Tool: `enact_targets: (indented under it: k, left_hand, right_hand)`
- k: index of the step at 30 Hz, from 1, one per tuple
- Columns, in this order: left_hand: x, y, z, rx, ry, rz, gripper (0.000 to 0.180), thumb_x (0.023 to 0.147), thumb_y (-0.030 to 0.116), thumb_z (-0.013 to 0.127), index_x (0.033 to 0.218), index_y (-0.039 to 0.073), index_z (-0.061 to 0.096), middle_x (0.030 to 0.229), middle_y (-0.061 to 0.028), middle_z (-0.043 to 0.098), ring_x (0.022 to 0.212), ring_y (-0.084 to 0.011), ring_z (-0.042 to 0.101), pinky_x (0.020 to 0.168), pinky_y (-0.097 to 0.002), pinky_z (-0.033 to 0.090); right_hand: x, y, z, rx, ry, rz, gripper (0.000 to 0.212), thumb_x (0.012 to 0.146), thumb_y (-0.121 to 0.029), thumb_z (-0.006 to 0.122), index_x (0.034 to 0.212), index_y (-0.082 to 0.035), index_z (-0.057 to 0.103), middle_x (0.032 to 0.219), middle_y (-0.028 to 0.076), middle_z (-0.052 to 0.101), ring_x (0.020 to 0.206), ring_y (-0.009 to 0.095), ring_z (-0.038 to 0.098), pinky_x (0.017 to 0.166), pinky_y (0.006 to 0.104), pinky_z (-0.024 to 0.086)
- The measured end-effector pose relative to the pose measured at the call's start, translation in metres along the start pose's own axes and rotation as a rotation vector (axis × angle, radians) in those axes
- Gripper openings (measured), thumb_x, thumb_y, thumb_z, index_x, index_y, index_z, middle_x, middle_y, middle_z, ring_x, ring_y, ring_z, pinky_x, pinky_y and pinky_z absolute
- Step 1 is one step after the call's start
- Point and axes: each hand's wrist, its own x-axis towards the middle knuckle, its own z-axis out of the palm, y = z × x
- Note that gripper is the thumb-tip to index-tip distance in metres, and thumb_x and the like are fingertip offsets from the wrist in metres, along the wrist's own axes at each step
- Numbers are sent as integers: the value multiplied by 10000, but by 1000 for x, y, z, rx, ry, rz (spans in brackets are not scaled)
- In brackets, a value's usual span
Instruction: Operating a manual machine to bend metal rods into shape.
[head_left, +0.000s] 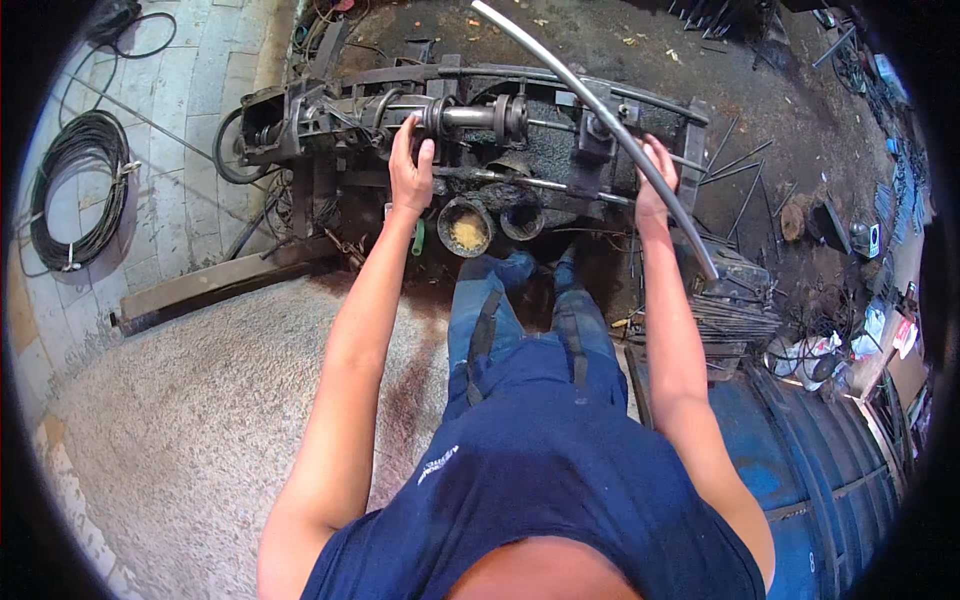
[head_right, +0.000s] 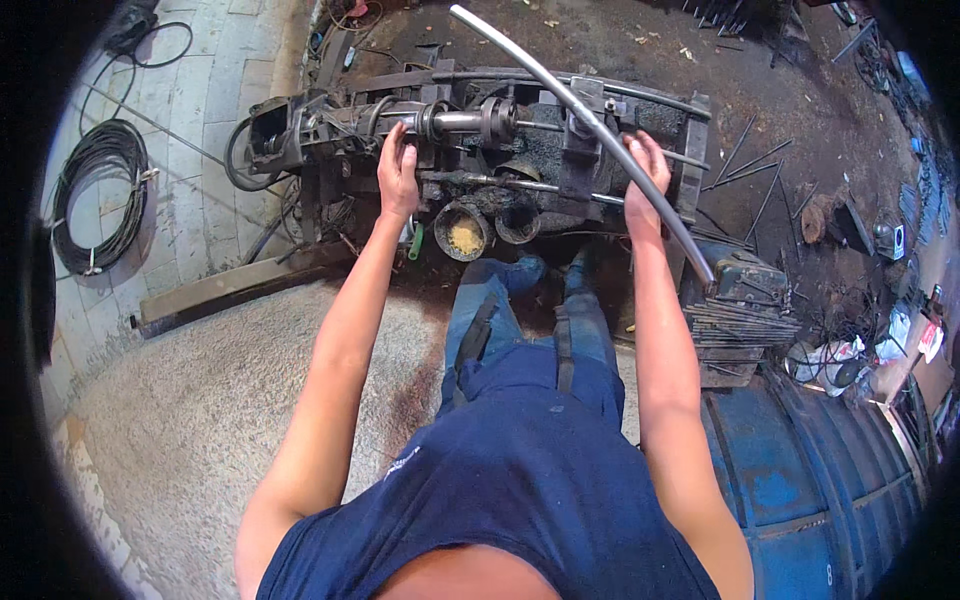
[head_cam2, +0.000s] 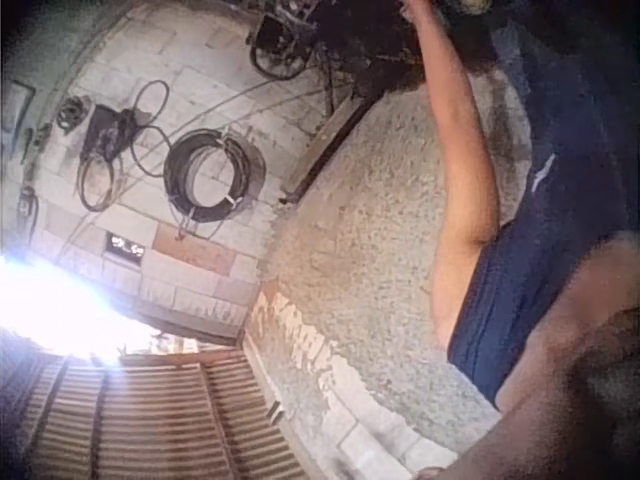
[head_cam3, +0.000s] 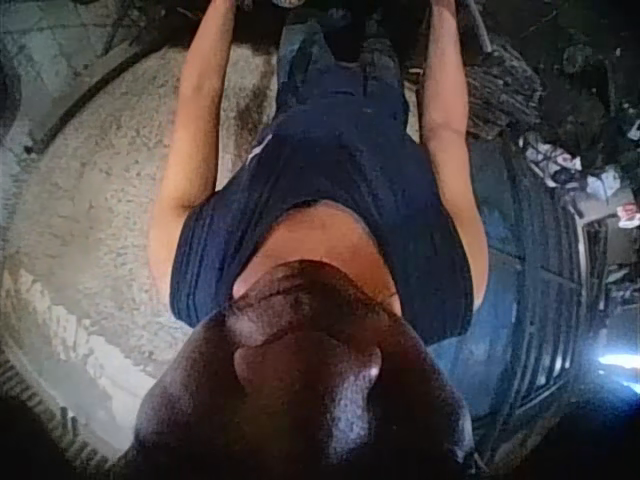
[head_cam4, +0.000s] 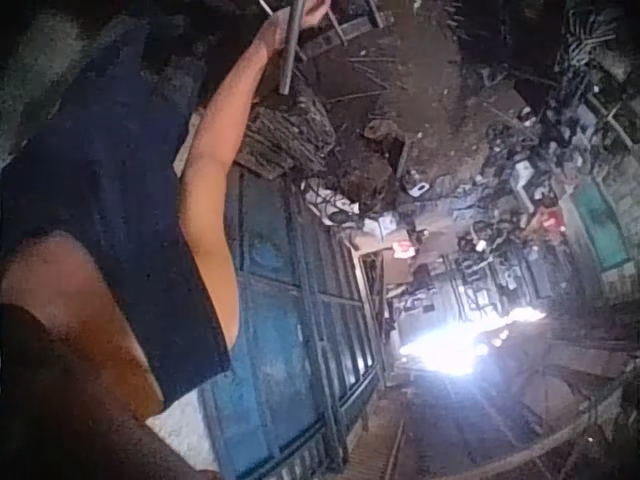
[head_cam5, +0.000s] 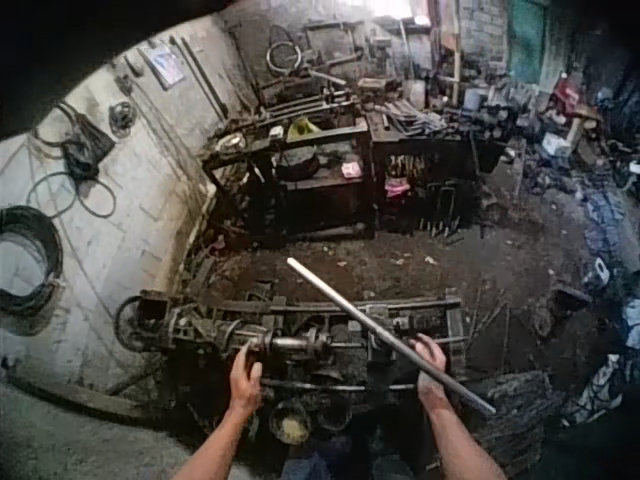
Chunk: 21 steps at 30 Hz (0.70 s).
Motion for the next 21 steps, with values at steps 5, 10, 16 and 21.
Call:
enact_targets:
  k: [5,10,16,21]
  left_hand:
    - [-47,12,-7,127,20,-112,568,927,313,573,1353,-36,433,1301,-230,525,1223,-329,510,1038,-383,380]
    - [-85,19,-7,206,59,-196,588,917,342,592,1349,-28,441,1280,-235,540,1207,-342,514,1026,-394,389]
    - [-122,15,-19,438,-16,-278,600,919,376,573,1354,-14,436,1309,-234,515,1211,-361,500,1028,-417,389]
    - [-148,-13,-33,765,-158,-360,502,903,347,544,1290,32,489,1239,-228,535,1183,-407,498,962,-480,435]
  right_hand:
    - [-26,-14,6,-391,9,-83,288,959,-202,537,1134,14,612,1040,97,625,1000,165,577,921,287,431]
    - [-59,-43,13,-1104,-309,-253,334,868,-238,623,1034,52,610,934,202,653,904,332,638,841,408,482]
    - [-78,-140,72,-755,-575,-745,276,845,-177,623,1034,25,628,962,196,649,859,339,646,783,405,507]
    - [-29,-145,99,-1049,-402,-764,423,875,-305,602,1185,-18,583,1114,195,592,1032,377,581,898,453,480]
